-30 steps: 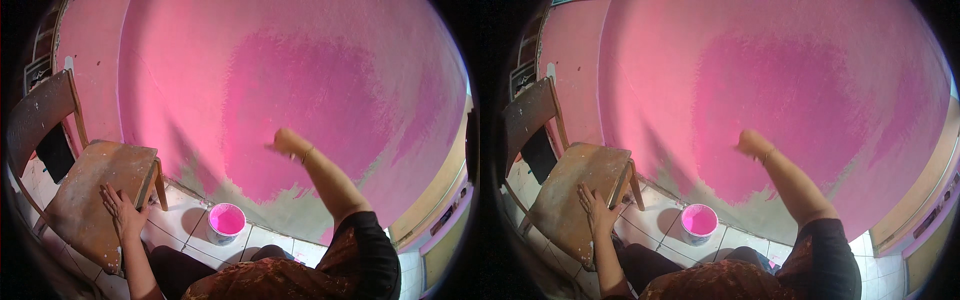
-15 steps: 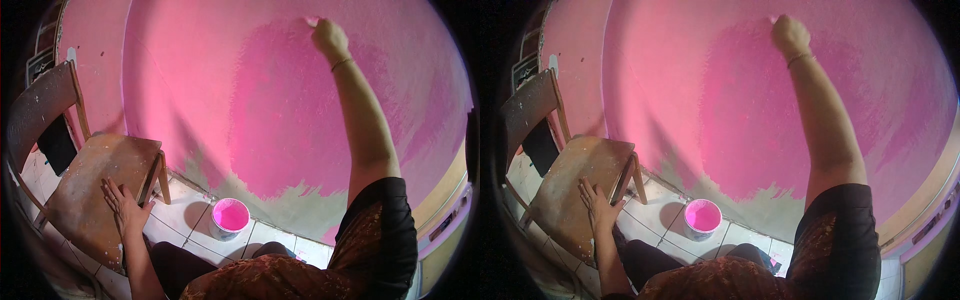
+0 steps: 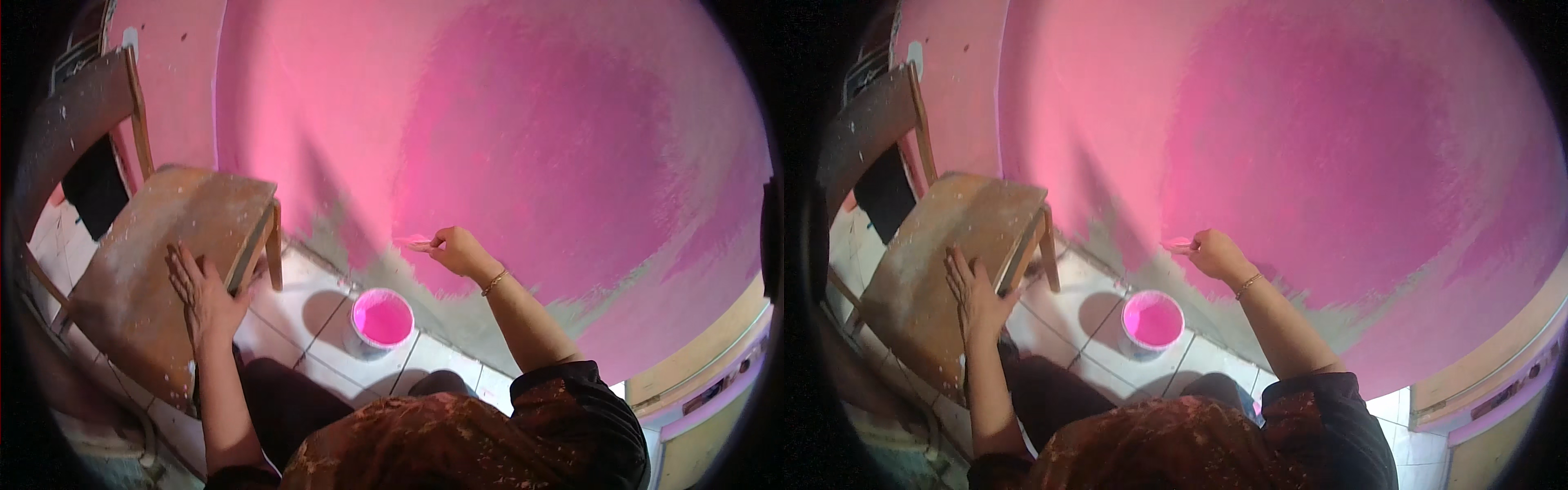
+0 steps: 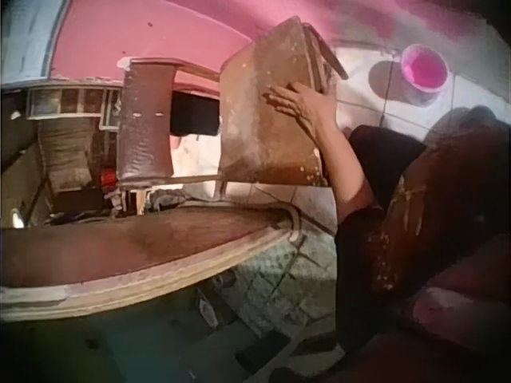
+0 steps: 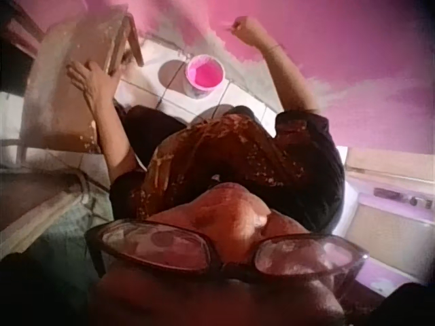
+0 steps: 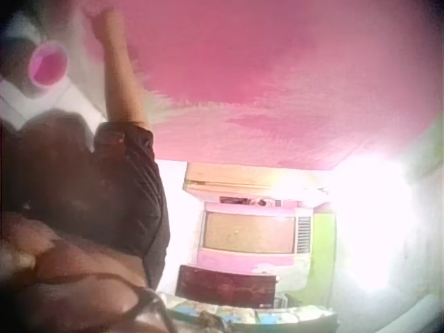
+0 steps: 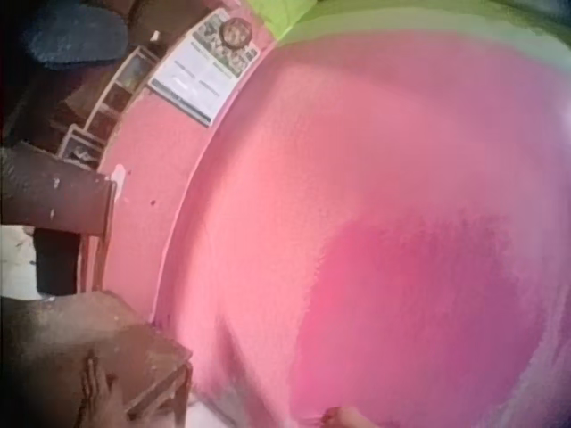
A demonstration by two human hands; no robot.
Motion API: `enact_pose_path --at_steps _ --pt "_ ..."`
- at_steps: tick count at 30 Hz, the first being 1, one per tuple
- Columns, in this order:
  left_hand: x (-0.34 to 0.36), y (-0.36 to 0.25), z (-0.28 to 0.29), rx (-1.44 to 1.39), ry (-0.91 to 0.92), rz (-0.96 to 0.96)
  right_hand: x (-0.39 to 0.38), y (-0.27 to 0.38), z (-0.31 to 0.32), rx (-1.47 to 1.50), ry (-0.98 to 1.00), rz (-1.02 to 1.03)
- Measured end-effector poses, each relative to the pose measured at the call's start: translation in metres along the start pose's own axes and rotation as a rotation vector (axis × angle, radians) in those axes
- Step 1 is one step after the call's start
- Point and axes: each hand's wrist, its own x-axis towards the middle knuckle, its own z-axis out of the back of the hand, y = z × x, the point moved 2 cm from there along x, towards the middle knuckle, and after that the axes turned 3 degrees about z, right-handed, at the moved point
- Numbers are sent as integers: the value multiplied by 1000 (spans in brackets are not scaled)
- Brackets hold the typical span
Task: The person uses a paintbrush to apply pink paint to a wall. They dip the brush into a bucket of pink paint on the floor and spread the paint across the green wall surface, reaching different heights while kneeling.
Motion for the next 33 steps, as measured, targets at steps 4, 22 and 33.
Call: enact_pose_path --at_steps 4,22,33 --pt "1 0 -9 47 21 -29 -11 -11 -63 62 119 185" --pt "5 7 -19 77 0 -60 15 -24 -329 -190 438 31" --pt "7 -6 -16 49 90 -10 12 -51 -346 -84 423 -70"
